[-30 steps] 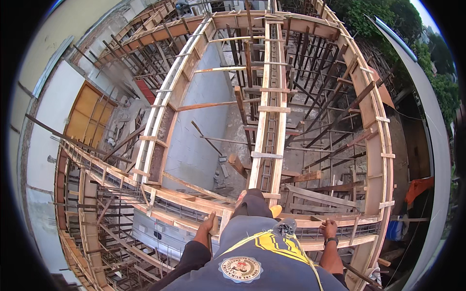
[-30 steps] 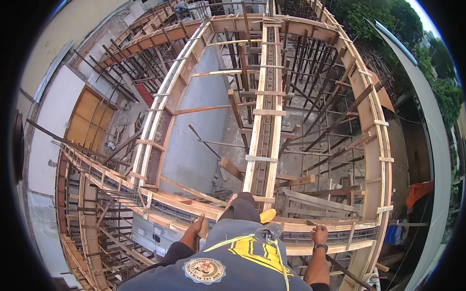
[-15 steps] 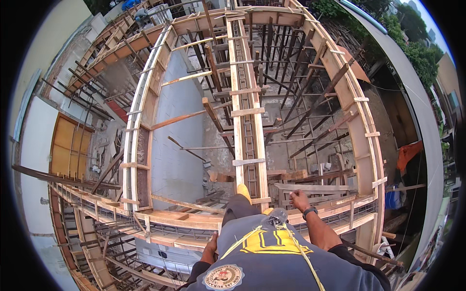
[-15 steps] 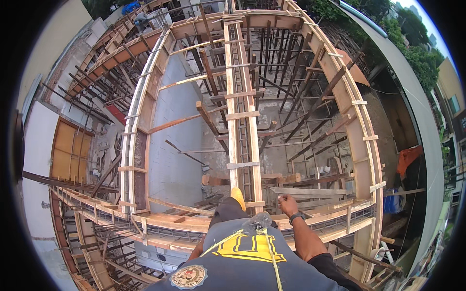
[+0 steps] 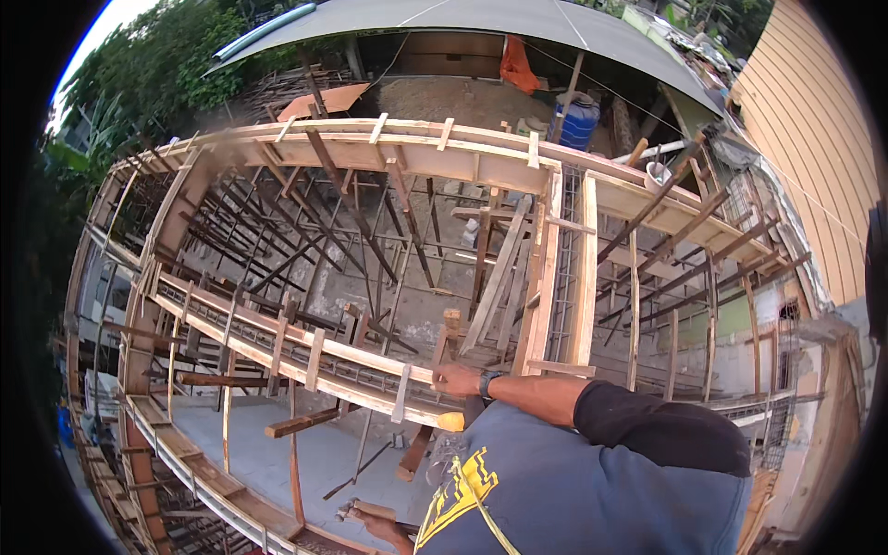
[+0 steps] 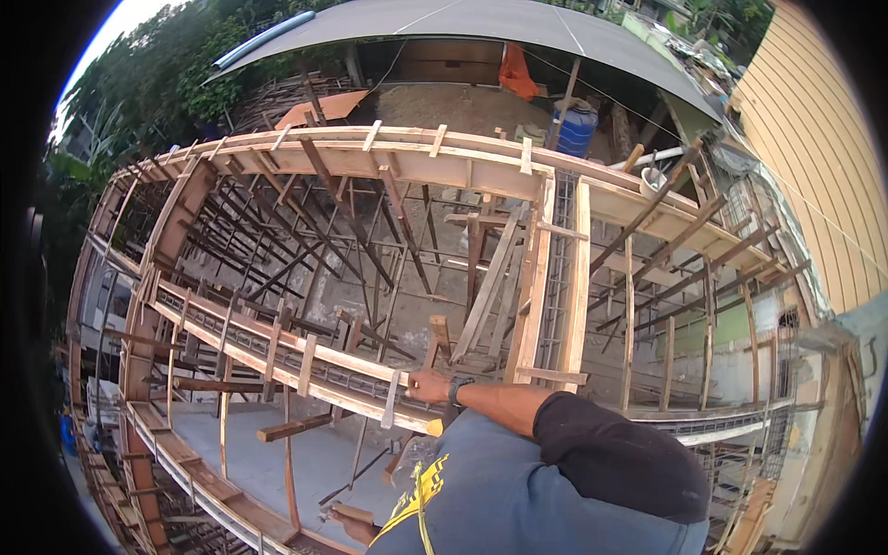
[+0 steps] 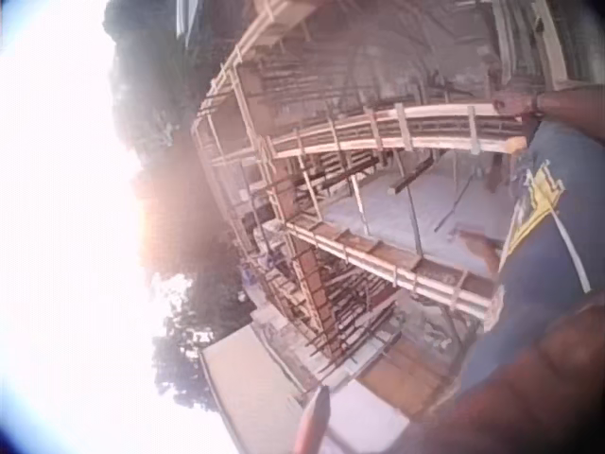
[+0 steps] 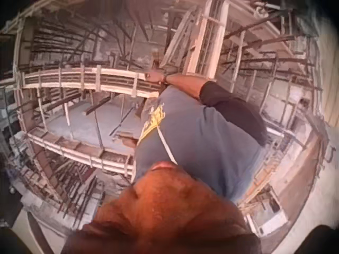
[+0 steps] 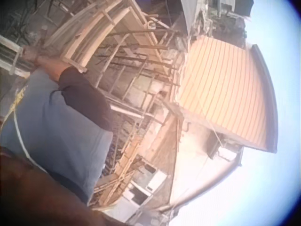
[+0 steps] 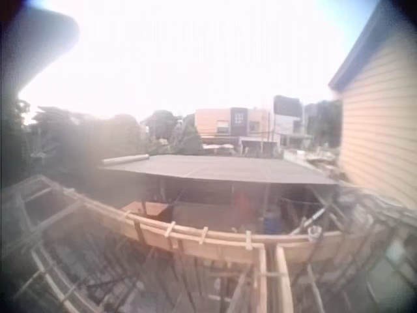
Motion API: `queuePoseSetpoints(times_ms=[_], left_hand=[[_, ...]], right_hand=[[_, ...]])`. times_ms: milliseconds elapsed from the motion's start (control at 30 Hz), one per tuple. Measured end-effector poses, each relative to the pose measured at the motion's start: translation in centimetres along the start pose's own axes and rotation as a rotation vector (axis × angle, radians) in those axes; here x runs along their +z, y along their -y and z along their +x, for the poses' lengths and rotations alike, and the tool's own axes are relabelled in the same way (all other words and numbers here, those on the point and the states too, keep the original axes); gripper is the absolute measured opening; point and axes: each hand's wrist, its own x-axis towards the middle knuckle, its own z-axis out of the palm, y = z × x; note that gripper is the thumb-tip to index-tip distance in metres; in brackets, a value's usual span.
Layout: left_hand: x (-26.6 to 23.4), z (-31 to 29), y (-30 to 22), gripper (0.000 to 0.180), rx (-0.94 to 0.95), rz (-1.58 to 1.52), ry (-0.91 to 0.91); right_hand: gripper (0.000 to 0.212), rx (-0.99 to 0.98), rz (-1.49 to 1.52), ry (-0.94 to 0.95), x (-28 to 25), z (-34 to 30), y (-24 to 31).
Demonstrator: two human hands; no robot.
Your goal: The person secures wooden planks to a concrete form structure by hand and using a hammer. They position small wooden cross-braces over rebar and metal beams, then hammer nails into the planks to fix them in place at several points along the framework.
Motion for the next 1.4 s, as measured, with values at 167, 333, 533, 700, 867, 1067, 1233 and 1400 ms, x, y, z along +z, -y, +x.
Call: queuePoseSetpoints(times_ms=[167,333,533,700,867,1067,1233,1400], left_hand=[[3.6,4.5,-15.1,0.097,0.578,0.047,-0.220],[10.7,1.5,-29.8,0.098,0.895,-0.285,-0.055],[20.6,-5.8,-40.0,0.099,0.925,-0.603,0.491],[26.7,-11.7,-42.4,0.100,0.808,-0.702,0.906],[28.8,-15.3,-41.5,0.099,0.733,-0.642,1.239],[29.2,-13.7,-40.7,0.098,0.656,-0.292,1.427],[29.8,-4.6,-37.4,0.085,0.526,0.056,1.530],[27.5,6.8,-30.8,0.073,0.195,0.254,1.122]], right_hand=[[0.042,-0.351,0.252,-0.023,-3.3,0.6,9.5],[0.070,-0.519,0.304,0.043,-6.6,0.5,16.2],[0.088,-0.583,0.268,-0.161,-10.6,-1.3,17.0],[0.048,-0.394,0.383,-0.495,-13.1,-4.9,14.4],[0.039,-0.216,0.402,-0.807,-13.7,-6.8,10.7],[0.036,-0.011,0.382,-0.867,-12.1,-10.1,3.3],[0.029,0.319,0.286,-0.901,-10.1,-12.8,-4.3],[0.023,0.753,0.352,-0.751,-3.0,-12.9,-14.2]])
